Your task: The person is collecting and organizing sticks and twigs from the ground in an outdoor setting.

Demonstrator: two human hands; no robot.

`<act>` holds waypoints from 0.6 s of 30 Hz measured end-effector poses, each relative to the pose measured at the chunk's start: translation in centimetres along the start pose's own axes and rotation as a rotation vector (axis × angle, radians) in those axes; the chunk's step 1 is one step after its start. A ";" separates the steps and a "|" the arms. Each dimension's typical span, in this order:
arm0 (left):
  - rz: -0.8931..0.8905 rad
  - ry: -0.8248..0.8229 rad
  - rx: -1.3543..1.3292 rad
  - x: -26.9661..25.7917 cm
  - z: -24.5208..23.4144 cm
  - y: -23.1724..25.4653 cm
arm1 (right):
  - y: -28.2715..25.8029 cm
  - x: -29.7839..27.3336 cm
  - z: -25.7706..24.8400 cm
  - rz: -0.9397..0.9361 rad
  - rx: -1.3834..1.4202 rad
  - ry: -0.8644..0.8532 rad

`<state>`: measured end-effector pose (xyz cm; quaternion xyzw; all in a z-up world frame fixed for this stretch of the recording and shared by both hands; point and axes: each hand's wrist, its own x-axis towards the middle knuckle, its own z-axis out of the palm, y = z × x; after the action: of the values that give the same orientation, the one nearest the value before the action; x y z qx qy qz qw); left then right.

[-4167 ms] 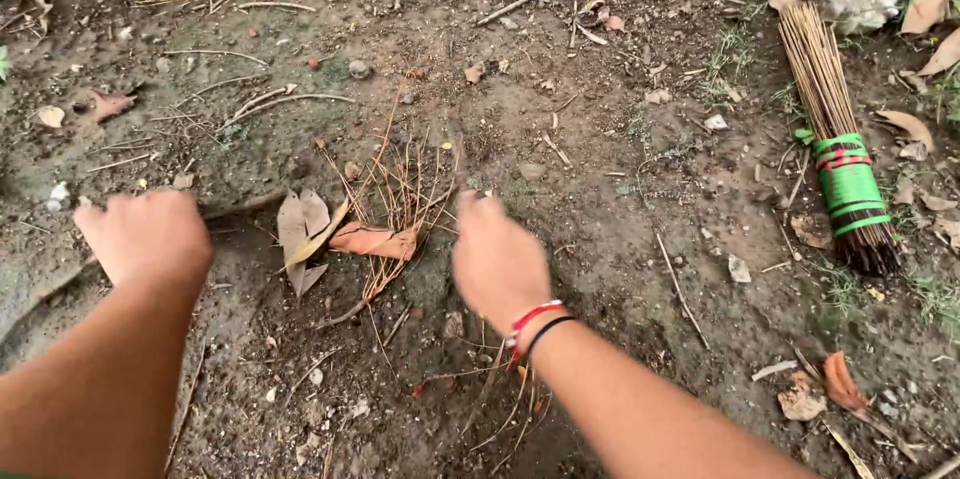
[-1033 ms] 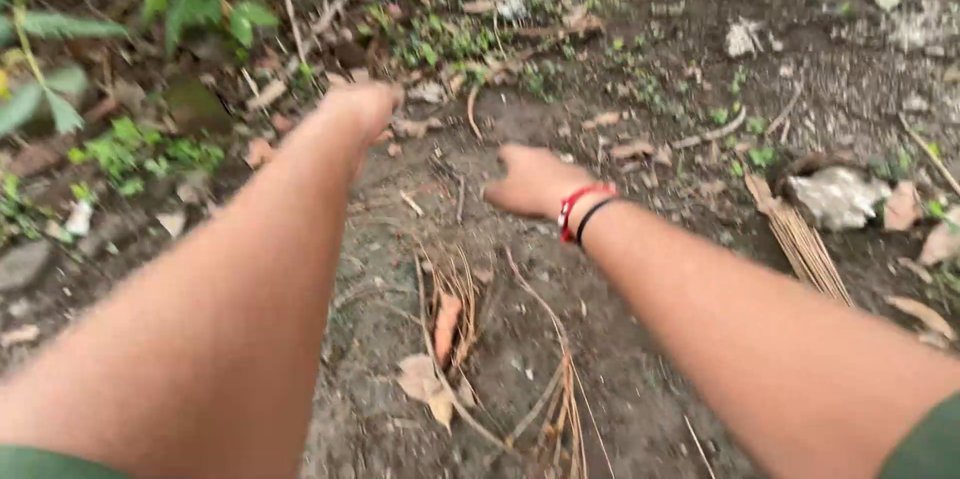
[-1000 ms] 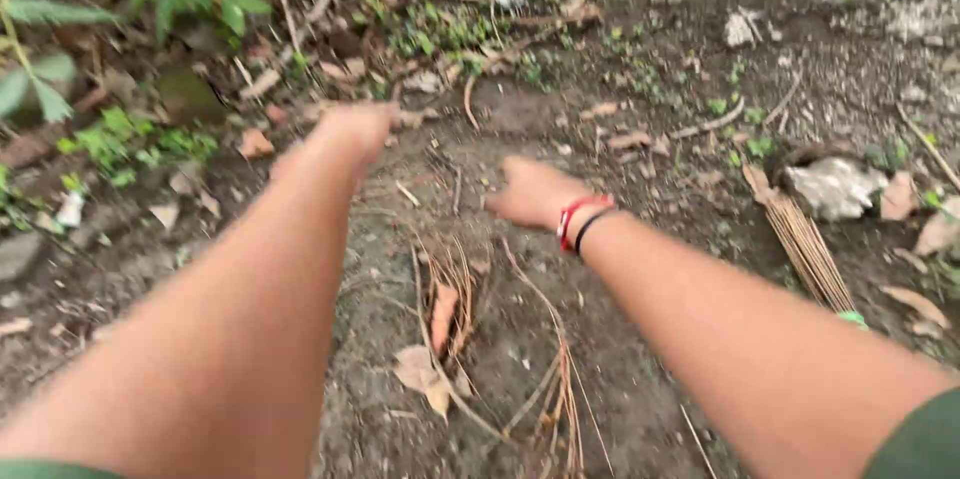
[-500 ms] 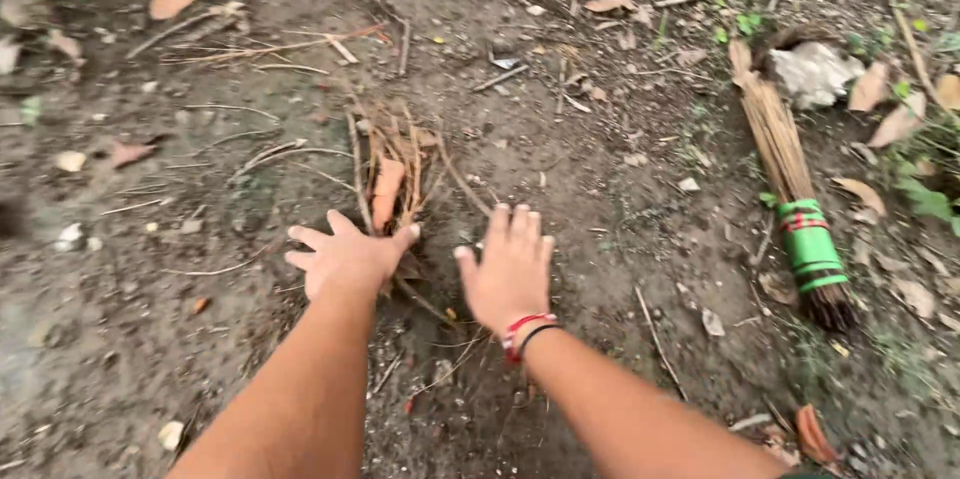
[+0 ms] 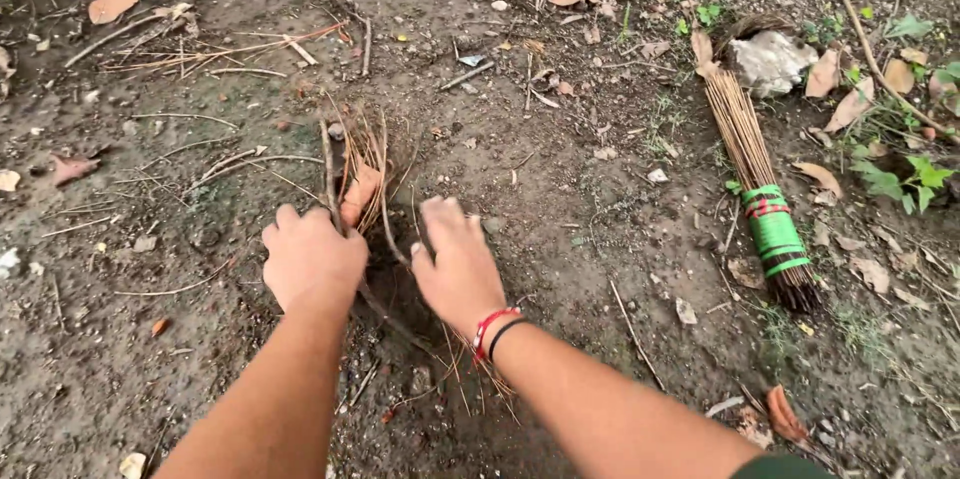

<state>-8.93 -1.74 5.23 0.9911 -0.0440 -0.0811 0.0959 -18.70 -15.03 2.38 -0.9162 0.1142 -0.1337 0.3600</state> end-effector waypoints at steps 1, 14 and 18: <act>0.001 -0.008 0.005 0.4 0.5 -0.1 | 0.7 -0.1 0.2 0.009 0.002 -0.004; -0.069 -0.095 -0.104 0.7 -0.8 1.9 | -3.2 -2.3 -0.3 -0.219 -0.095 -0.341; -0.066 -0.119 -0.193 1.6 -1.0 2.3 | -0.7 -1.0 -0.3 -0.175 -0.125 -0.139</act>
<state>-7.35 -3.96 6.35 0.9716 -0.0088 -0.1467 0.1856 -19.67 -14.41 2.90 -0.9504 0.0169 -0.0935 0.2962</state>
